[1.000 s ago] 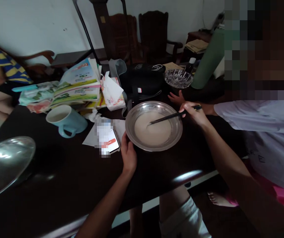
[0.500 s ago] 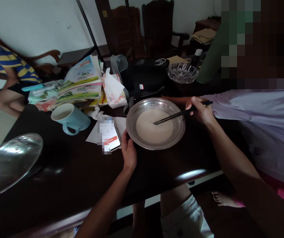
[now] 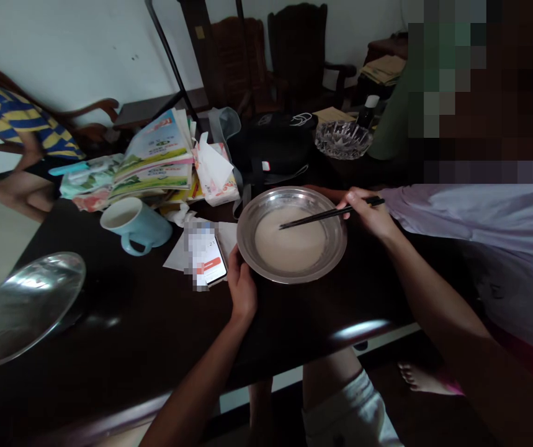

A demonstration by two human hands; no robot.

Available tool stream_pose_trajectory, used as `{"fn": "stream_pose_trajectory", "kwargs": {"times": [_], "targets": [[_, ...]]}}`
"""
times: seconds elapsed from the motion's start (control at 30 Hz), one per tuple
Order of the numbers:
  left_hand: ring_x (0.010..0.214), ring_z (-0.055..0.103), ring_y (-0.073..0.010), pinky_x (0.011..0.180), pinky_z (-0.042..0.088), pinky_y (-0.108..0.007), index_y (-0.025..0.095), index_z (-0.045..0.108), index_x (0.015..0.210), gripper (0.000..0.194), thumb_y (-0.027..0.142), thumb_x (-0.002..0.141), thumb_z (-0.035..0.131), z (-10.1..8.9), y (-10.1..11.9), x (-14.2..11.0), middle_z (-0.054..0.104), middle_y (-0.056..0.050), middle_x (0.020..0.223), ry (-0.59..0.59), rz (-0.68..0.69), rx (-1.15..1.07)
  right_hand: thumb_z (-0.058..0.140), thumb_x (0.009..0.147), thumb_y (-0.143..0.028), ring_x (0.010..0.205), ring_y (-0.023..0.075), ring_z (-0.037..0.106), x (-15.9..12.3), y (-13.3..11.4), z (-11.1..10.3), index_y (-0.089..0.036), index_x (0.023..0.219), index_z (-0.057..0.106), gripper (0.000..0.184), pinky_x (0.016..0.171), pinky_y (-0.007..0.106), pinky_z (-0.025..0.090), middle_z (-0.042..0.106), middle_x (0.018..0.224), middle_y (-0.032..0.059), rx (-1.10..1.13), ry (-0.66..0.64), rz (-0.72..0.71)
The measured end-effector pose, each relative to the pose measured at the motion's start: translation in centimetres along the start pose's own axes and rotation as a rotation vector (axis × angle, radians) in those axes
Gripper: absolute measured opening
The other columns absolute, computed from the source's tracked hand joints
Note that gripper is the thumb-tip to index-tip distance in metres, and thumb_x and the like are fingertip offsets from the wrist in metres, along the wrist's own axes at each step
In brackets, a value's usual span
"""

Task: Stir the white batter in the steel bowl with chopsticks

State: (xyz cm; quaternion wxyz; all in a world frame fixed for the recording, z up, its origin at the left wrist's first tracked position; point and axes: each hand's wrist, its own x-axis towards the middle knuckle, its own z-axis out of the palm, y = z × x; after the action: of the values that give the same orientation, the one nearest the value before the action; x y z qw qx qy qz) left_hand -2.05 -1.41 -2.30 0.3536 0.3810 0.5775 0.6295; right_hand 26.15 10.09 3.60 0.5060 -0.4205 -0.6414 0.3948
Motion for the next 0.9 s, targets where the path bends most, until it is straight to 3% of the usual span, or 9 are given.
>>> {"fn": "stream_pose_trajectory", "kwargs": {"times": [0.1,0.3,0.4,0.47,0.6,0.73,0.9], "targets": [[0.124,0.058,-0.0234,0.113,0.041,-0.043,0.022,0.062,0.125,0.043,0.022,0.084,0.051,-0.1,-0.3,0.1,0.066,-0.007,0.128,-0.004,0.032,0.032,0.061,0.083,-0.066,0.046,0.0112,0.048,0.0,0.0,0.0,-0.022,0.061,0.069,0.050,0.053,0.029,0.038,0.054,0.046,-0.0012,0.040,0.075,0.001],[0.125,0.057,-0.0231,0.114,0.040,-0.042,0.022,0.061,0.126,0.043,0.023,0.084,0.050,0.0,-0.6,0.2,0.065,-0.007,0.129,-0.015,0.026,0.013,0.065,0.081,-0.064,0.047,0.0111,0.051,0.0,0.1,-0.3,-0.022,0.065,0.072,0.046,0.046,0.027,0.034,0.058,0.051,-0.0003,0.017,0.032,0.041],[0.125,0.057,-0.0234,0.115,0.038,-0.043,0.021,0.061,0.125,0.043,0.023,0.083,0.052,0.0,-0.5,0.2,0.064,-0.008,0.130,-0.014,0.016,-0.012,0.061,0.082,-0.067,0.039,0.0096,0.041,0.0,0.0,-0.3,-0.022,0.059,0.068,0.052,0.040,0.027,0.026,0.048,0.043,-0.0020,0.063,0.107,0.072],[0.124,0.056,-0.0237,0.115,0.037,-0.043,0.020,0.061,0.124,0.044,0.023,0.082,0.053,0.0,-0.5,0.2,0.064,-0.009,0.129,-0.014,0.023,-0.024,0.060,0.082,-0.068,0.039,0.0101,0.043,0.0,-0.2,-0.2,-0.022,0.058,0.068,0.054,0.042,0.027,0.031,0.048,0.042,-0.0017,0.076,0.069,0.054],[0.122,0.058,-0.0236,0.114,0.039,-0.043,0.020,0.062,0.123,0.043,0.023,0.081,0.053,0.0,-0.5,0.3,0.066,-0.008,0.126,-0.013,0.046,-0.010,0.066,0.079,-0.067,0.052,0.0128,0.056,0.2,-0.3,0.0,-0.023,0.064,0.073,0.047,0.055,0.030,0.044,0.061,0.052,0.0002,-0.019,-0.037,-0.013],[0.125,0.057,-0.0241,0.115,0.038,-0.043,0.020,0.063,0.122,0.042,0.023,0.082,0.052,0.1,-0.2,-0.1,0.066,-0.008,0.128,-0.008,0.062,0.032,0.061,0.082,-0.067,0.042,0.0101,0.046,0.3,-0.1,-0.3,-0.023,0.056,0.068,0.052,0.048,0.030,0.036,0.055,0.047,-0.0007,0.033,0.116,-0.034],[0.126,0.058,-0.0233,0.113,0.040,-0.043,0.020,0.059,0.127,0.044,0.022,0.084,0.052,-0.7,1.3,0.2,0.064,-0.009,0.134,-0.076,0.099,0.162,0.065,0.083,-0.061,0.053,0.0139,0.056,0.0,-0.5,-0.4,-0.025,0.068,0.075,0.041,0.056,0.031,0.043,0.061,0.053,0.0009,-0.027,-0.046,-0.009]]}}
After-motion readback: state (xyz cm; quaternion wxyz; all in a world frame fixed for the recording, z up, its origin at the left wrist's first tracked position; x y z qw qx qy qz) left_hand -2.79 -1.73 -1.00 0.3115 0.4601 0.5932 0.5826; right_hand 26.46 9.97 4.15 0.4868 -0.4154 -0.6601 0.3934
